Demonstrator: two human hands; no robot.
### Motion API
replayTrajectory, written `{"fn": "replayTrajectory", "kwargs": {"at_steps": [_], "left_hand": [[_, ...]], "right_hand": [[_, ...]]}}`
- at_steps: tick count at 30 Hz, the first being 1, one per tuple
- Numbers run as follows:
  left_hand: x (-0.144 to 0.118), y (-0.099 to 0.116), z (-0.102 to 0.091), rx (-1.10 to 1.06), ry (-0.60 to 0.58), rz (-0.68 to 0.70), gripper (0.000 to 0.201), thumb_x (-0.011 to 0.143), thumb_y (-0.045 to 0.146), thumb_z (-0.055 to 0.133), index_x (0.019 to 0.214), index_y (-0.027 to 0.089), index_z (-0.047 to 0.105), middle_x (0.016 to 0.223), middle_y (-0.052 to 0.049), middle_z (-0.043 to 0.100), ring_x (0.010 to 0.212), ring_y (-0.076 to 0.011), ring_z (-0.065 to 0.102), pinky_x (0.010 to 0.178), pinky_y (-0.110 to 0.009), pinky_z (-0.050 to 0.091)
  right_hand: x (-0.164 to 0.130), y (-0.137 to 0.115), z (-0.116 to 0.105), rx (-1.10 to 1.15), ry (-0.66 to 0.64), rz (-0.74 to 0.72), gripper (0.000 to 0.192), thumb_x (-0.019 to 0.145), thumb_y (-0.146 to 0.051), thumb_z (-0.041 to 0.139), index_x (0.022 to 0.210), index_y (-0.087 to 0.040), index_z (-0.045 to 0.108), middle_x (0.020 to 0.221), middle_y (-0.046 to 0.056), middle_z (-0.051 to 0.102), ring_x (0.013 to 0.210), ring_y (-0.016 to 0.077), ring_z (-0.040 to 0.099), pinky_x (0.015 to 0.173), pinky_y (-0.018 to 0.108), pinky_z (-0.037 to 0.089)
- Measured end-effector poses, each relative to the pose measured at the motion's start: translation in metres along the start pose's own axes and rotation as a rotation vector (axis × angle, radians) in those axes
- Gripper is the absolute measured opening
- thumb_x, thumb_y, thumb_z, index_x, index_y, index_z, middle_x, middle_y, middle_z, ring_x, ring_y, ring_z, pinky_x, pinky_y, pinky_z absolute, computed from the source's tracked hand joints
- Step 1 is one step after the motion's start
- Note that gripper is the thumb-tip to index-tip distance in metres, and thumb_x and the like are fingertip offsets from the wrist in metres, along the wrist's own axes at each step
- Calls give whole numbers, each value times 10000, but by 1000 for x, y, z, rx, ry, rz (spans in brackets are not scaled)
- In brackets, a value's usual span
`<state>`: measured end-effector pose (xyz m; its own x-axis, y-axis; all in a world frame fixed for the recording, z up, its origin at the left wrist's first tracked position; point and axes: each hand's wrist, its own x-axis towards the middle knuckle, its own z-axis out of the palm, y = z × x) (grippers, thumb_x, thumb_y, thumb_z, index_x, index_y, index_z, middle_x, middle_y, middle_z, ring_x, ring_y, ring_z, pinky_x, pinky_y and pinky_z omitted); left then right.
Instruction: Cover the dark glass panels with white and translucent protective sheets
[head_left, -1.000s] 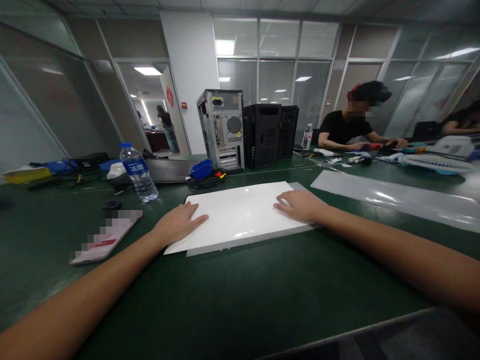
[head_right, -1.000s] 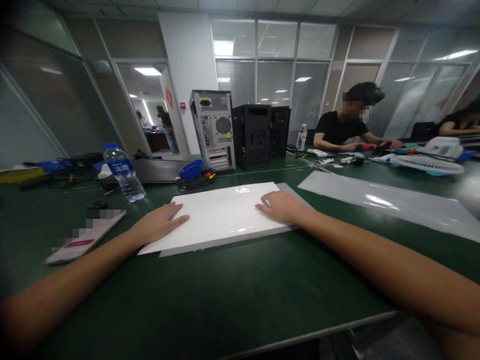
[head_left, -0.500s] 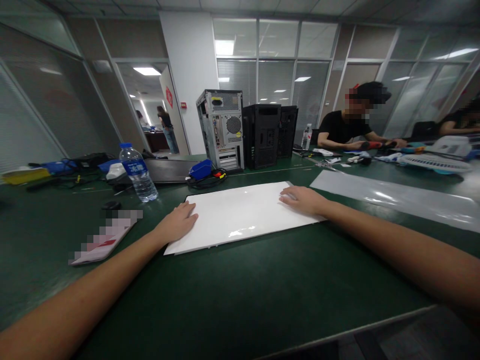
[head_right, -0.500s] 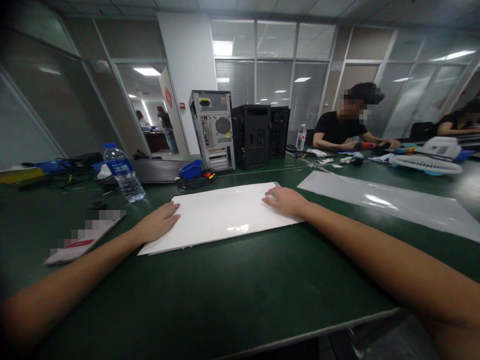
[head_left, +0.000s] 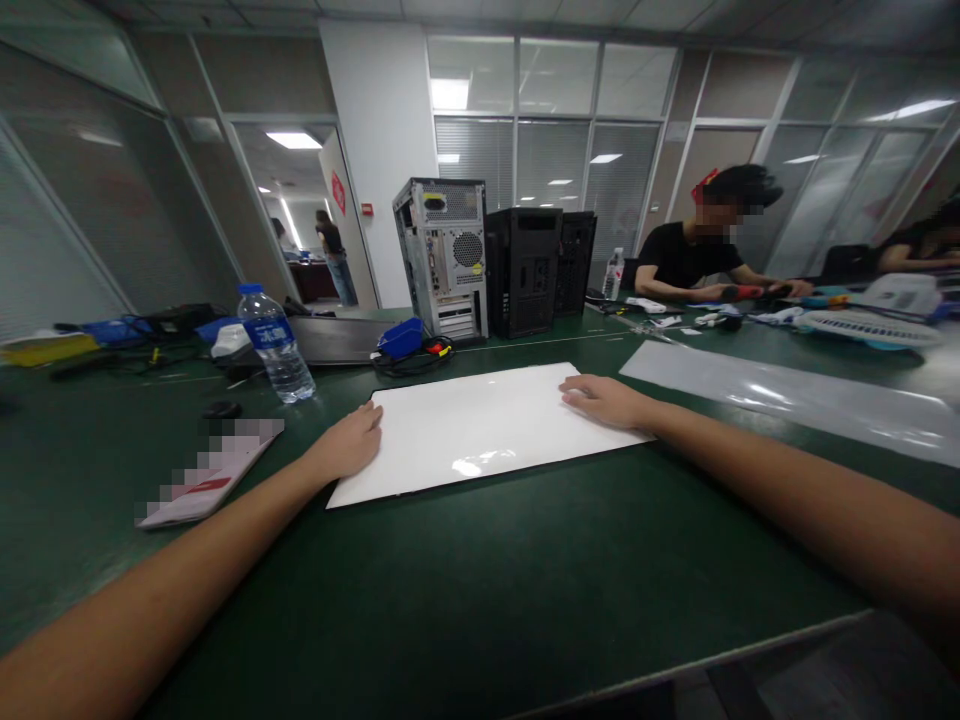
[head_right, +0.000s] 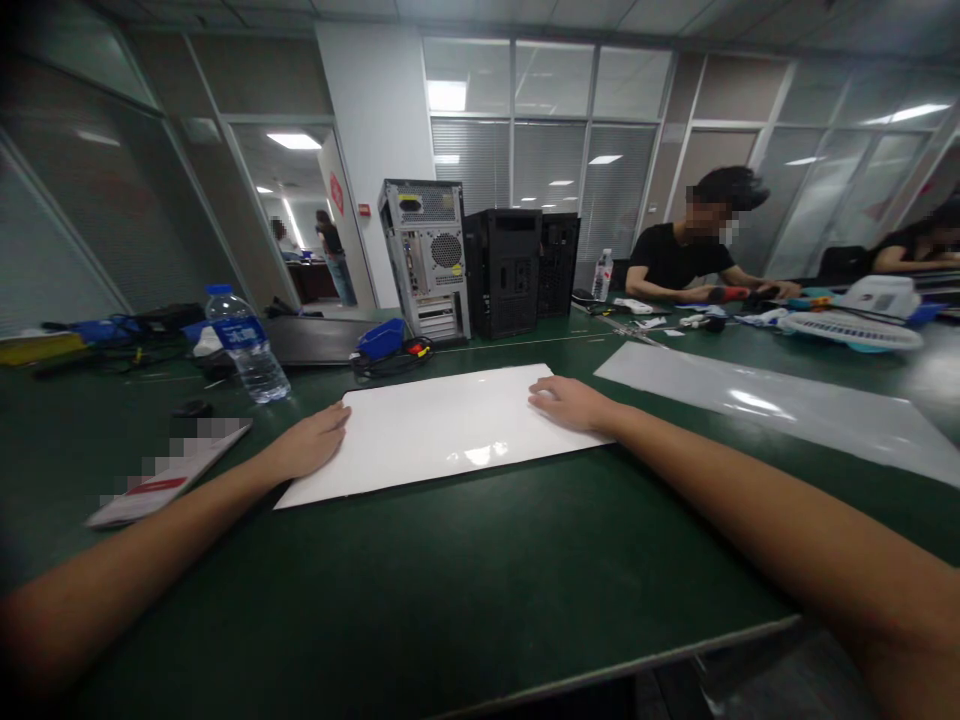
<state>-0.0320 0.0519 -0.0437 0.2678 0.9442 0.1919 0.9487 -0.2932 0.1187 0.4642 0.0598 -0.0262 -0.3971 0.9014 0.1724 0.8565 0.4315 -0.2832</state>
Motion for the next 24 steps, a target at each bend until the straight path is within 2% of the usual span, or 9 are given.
{"fn": "replayTrajectory", "kwargs": {"at_steps": [5, 9, 13, 20, 24], "left_hand": [[-2, 4, -1, 18, -13, -14, 612, 894, 273, 385, 1433, 31, 543, 1553, -201, 494, 1476, -306, 413, 1231, -421, 314], [-4, 7, -2, 44, -34, -31, 649, 920, 306, 347, 1477, 1, 484, 1588, -215, 439, 1490, -301, 386, 1238, -400, 290], [-4, 9, -3, 60, -41, -35, 668, 954, 357, 285, 1495, 10, 466, 1603, -207, 419, 1497, -297, 376, 1235, -414, 294], [-3, 10, -5, 62, -33, -36, 702, 950, 465, 290, 1474, 54, 511, 1602, -190, 430, 1485, -339, 392, 1203, -468, 342], [-4, 13, -8, 63, -36, -42, 708, 950, 481, 304, 1466, 44, 516, 1597, -208, 427, 1480, -360, 395, 1192, -502, 350]], "right_hand": [[-2, -1, 7, -17, -25, 33, 785, 957, -723, 364, 1529, -200, 489, 1614, 107, 380, 1508, 316, 302, 1250, 490, 237], [-3, -3, 7, -40, -49, 91, 926, 917, -798, 344, 1577, -151, 410, 1646, 145, 295, 1537, 364, 193, 1254, 522, 205], [-4, -5, 6, -61, -69, 112, 989, 883, -841, 348, 1578, -139, 407, 1643, 155, 289, 1529, 399, 188, 1253, 549, 205], [-3, 0, 7, -70, -64, 115, 877, 928, -791, 320, 1559, -194, 438, 1610, 132, 378, 1520, 366, 242, 1241, 541, 266], [-3, 4, 8, -39, -52, 102, 897, 918, -798, 350, 1573, -188, 414, 1622, 138, 350, 1522, 369, 234, 1241, 549, 258]]}}
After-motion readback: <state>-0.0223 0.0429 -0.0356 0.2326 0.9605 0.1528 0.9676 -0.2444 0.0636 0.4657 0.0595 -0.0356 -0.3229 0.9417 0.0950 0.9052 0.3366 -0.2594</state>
